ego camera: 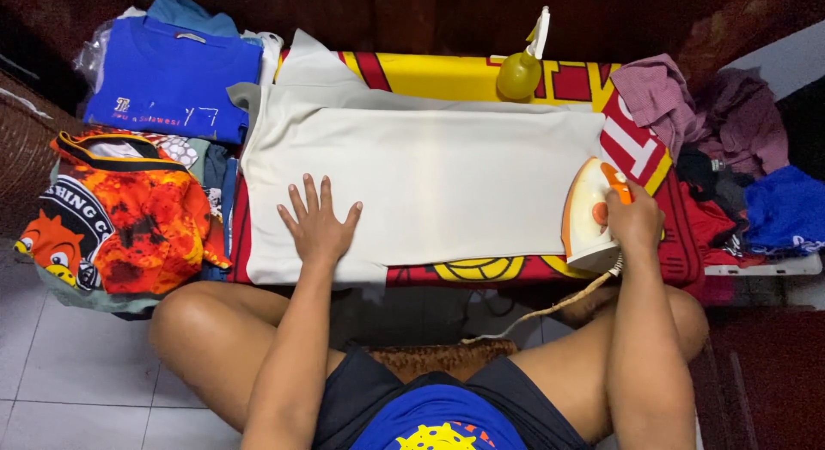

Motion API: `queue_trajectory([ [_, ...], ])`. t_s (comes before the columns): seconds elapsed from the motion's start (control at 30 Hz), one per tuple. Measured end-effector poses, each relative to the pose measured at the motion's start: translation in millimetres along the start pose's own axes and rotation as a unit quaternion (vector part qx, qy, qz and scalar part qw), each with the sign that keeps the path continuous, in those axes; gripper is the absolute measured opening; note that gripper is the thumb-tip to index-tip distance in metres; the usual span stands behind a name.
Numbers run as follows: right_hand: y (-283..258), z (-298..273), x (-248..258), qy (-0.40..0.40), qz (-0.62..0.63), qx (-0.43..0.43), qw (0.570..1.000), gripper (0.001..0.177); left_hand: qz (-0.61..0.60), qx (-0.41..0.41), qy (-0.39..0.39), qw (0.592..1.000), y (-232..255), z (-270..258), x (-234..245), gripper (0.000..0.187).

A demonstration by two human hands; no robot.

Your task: The person sprays a white cloth using a spray bottle and irons the fabric on a flat surface while sitting on the floor.

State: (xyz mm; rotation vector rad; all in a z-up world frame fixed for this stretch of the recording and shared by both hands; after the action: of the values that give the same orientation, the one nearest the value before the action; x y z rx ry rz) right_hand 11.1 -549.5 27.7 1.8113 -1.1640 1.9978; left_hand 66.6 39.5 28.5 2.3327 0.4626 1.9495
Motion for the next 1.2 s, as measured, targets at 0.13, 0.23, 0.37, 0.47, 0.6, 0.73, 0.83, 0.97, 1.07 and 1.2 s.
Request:
queue_trajectory([
  [0.13, 13, 14, 0, 0.001, -0.013, 0.009, 1.000, 0.059, 0.000, 0.003, -0.010, 1.000, 0, -1, 1, 0.088],
  [0.23, -15, -7, 31, -0.050, -0.090, 0.006, 0.995, 0.072, -0.009, -0.010, 0.008, 1.000, -3, 6, -12, 0.089],
  [0.37, -29, -5, 56, -0.134, -0.237, -0.019, 0.962, 0.069, -0.018, -0.026, 0.027, 0.999, -3, 8, -14, 0.090],
  [0.47, -3, 29, 64, -0.024, -0.258, 0.016, 0.966, 0.062, -0.020, -0.020, 0.019, 0.999, -2, 6, -12, 0.089],
  [0.6, 42, 52, 62, 0.249, -0.198, 0.156, 0.935, 0.046, -0.014, -0.018, 0.012, 1.000, -2, 6, -12, 0.089],
  [0.73, 51, 29, 59, 0.283, -0.034, 0.080, 0.955, 0.045, -0.026, -0.024, 0.026, 0.999, -1, 6, -14, 0.089],
  [0.83, 68, 27, 43, 0.238, 0.010, 0.001, 0.971, 0.054, -0.021, -0.023, 0.023, 0.999, -3, 6, -14, 0.089],
  [0.97, 80, 12, 24, 0.140, 0.286, -0.133, 0.939, 0.058, -0.029, -0.034, 0.047, 0.998, -3, 6, -16, 0.090],
  [1.07, 76, 5, 26, 0.113, 0.302, -0.143, 0.936, 0.044, -0.032, -0.036, 0.059, 0.997, -4, 7, -18, 0.090],
  [1.2, 76, 0, 21, 0.100, 0.259, -0.134, 0.951, 0.059, -0.035, -0.035, 0.053, 0.997, -3, 6, -13, 0.089],
])
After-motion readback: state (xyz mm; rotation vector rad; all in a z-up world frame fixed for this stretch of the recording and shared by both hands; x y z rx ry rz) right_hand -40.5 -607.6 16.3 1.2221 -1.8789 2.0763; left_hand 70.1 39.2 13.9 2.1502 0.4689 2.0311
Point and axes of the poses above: each hand's wrist, its own z-axis towards the middle knuckle, its own x-axis out of the back of the hand, y = z × x, the point moved 6 cm from there along z, towards the middle knuckle
